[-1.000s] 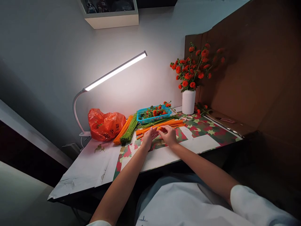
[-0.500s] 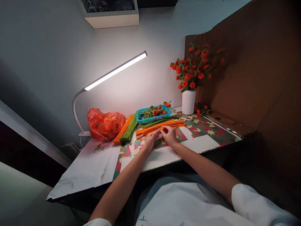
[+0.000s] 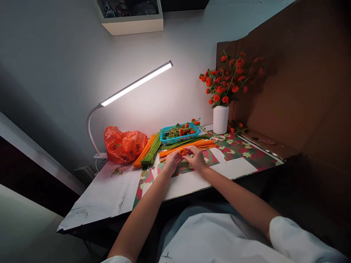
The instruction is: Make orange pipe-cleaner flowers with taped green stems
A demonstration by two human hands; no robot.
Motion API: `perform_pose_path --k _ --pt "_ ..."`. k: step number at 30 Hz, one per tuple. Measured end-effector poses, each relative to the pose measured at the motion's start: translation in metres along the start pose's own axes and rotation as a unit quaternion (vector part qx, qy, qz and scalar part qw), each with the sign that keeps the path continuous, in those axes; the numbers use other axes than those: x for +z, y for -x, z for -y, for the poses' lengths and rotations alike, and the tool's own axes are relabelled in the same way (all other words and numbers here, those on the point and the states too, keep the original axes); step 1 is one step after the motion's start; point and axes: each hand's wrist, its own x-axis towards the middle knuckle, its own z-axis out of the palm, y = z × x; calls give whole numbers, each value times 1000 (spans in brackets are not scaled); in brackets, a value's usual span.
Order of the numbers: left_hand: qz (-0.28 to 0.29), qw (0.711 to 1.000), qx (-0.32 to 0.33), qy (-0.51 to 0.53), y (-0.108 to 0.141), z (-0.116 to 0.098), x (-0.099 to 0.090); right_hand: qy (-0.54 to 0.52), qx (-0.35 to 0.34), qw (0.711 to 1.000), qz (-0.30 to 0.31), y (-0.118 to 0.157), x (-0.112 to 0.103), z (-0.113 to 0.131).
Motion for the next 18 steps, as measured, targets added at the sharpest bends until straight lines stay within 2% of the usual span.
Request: perform_pose_path --k 7,12,18 --pt "14 1000 18 12 -1 2 0 62 -49 997 -12 1 -1 1" --pt "24 999 20 9 0 3 0 149 -52 987 -18 1 -1 3" --pt "30 999 8 -15 2 2 4 203 -49 978 17 1 -1 5"
